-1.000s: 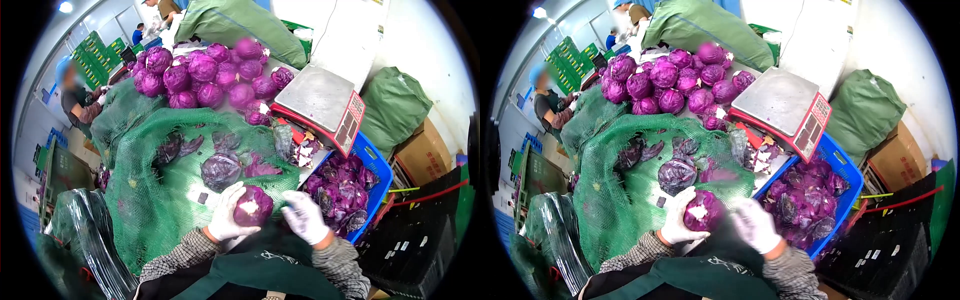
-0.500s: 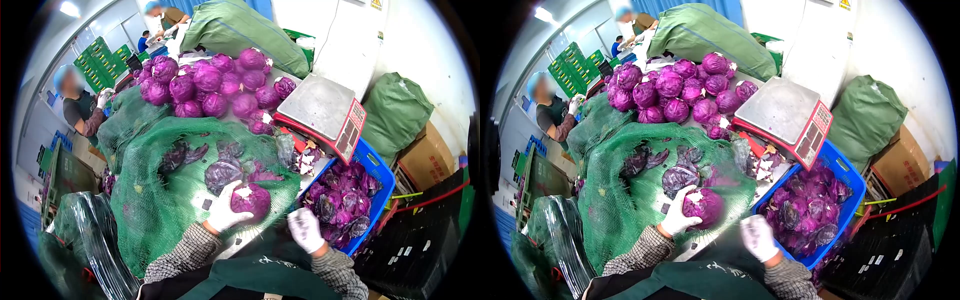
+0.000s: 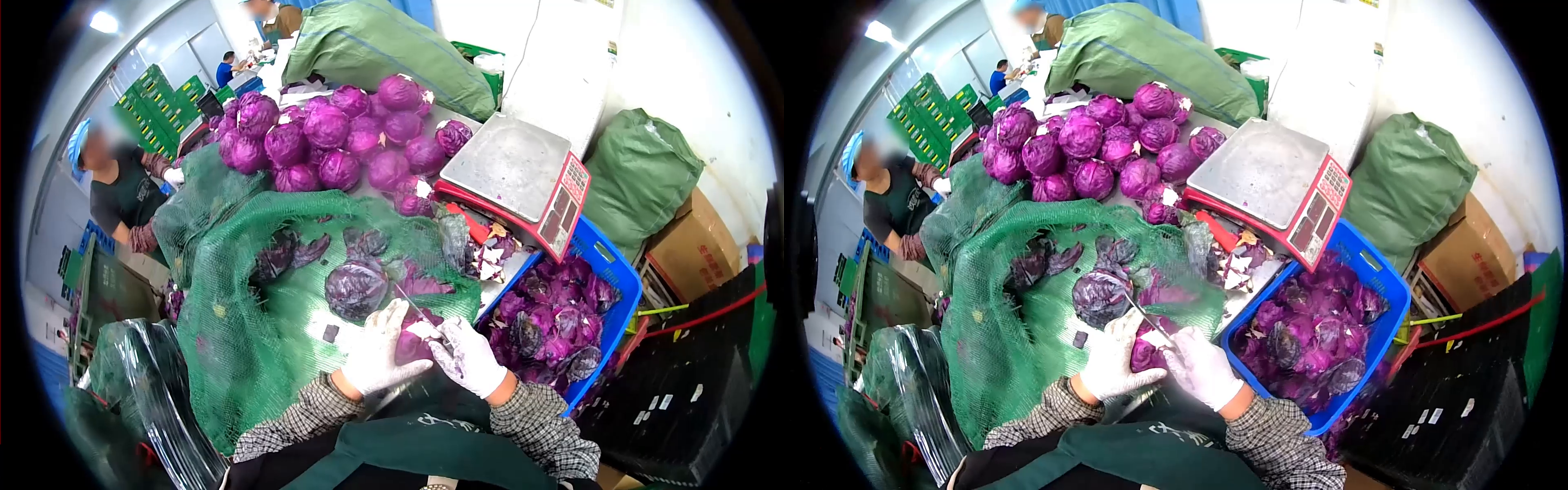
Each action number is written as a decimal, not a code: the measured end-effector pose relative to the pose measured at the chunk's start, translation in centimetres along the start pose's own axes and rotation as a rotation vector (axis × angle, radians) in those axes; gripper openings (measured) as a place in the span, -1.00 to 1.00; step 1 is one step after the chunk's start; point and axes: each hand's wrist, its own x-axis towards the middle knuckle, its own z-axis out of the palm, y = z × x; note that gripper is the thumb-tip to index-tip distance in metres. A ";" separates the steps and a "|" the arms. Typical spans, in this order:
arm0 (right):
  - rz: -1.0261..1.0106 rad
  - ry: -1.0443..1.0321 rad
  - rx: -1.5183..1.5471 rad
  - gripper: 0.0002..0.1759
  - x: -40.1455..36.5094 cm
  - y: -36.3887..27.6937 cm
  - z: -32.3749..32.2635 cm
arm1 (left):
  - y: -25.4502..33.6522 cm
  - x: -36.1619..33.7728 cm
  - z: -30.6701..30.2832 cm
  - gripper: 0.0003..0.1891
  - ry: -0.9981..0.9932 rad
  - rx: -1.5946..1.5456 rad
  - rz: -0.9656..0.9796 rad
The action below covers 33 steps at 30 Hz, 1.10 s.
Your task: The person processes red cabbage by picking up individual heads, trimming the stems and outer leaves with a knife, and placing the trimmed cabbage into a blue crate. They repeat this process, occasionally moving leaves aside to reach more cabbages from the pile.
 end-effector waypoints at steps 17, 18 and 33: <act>-0.186 0.153 -0.058 -0.52 -0.9 0.8 1.2 | -2.9 -1.6 2.5 -0.05 0.220 -0.122 -0.086; -0.169 0.073 -0.108 -0.50 -0.5 0.7 1.2 | -2.8 -1.5 2.5 -0.06 0.231 -0.102 -0.061; 0.455 -0.017 1.050 -0.64 0.0 2.8 0.8 | -5.6 -1.0 3.0 -0.21 0.186 -0.361 -0.188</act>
